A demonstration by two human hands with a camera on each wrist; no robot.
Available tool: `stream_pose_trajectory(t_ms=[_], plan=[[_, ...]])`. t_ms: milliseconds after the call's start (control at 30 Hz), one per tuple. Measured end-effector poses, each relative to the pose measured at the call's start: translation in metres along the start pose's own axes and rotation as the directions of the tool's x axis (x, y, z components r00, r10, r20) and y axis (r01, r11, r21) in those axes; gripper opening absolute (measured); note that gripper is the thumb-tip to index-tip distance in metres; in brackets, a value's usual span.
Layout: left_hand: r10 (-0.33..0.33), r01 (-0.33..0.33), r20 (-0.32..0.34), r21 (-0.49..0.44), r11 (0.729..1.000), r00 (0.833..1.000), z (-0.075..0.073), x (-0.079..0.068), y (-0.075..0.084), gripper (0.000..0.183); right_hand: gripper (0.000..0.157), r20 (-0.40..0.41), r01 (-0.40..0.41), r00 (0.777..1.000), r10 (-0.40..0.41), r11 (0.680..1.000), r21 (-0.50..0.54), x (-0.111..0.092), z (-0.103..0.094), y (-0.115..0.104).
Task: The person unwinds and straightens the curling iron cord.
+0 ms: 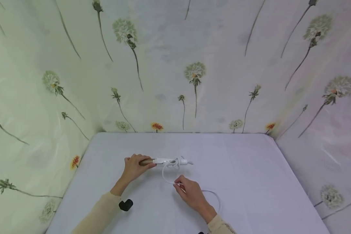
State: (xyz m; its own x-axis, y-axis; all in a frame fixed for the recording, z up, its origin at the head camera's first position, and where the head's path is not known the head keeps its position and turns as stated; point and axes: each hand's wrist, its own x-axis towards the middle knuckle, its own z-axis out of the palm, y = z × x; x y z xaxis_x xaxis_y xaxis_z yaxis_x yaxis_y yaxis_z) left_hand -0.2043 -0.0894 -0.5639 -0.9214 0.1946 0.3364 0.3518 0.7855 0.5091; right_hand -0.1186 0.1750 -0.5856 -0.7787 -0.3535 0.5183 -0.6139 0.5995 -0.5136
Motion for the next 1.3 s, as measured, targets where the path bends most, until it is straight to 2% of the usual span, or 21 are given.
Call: stream_pose_trajectory(t_ms=[167,333,500,800,933,1067,1300], plan=[[0.021,-0.021,-0.009,0.015,1.000,1.000,-0.001,0.000,-0.002,0.040,0.015,-0.025,0.037,0.999,-0.037,0.999,0.011,0.005,-0.002,-0.003],[-0.005,0.005,0.015,0.012,1.000,1.000,-0.002,-0.002,-0.004,0.042,0.020,-0.041,0.079,0.996,-0.078,0.997,0.010,0.010,-0.002,-0.004],[-0.023,0.023,0.013,0.008,1.000,1.000,-0.006,-0.003,-0.007,0.042,0.018,-0.014,0.096,0.995,-0.096,0.995,0.000,0.016,-0.003,-0.006],[0.011,-0.011,0.004,0.039,0.999,1.000,-0.004,-0.001,-0.009,0.043,0.023,-0.046,0.148,0.988,-0.147,0.989,0.004,0.027,-0.014,-0.007],[0.006,-0.007,0.007,0.034,0.999,1.000,-0.003,-0.002,-0.008,0.044,0.022,-0.047,0.157,0.986,-0.158,0.987,-0.024,0.031,-0.019,-0.008],[0.005,-0.006,0.023,0.034,0.999,1.000,-0.001,-0.002,-0.006,0.044,0.011,-0.057,0.187,0.980,-0.190,0.980,-0.063,0.035,-0.026,-0.008],[0.017,-0.018,0.045,0.030,0.999,0.999,0.006,-0.004,-0.003,0.045,0.024,-0.092,0.186,0.976,-0.197,0.975,-0.119,0.043,-0.043,-0.007]])
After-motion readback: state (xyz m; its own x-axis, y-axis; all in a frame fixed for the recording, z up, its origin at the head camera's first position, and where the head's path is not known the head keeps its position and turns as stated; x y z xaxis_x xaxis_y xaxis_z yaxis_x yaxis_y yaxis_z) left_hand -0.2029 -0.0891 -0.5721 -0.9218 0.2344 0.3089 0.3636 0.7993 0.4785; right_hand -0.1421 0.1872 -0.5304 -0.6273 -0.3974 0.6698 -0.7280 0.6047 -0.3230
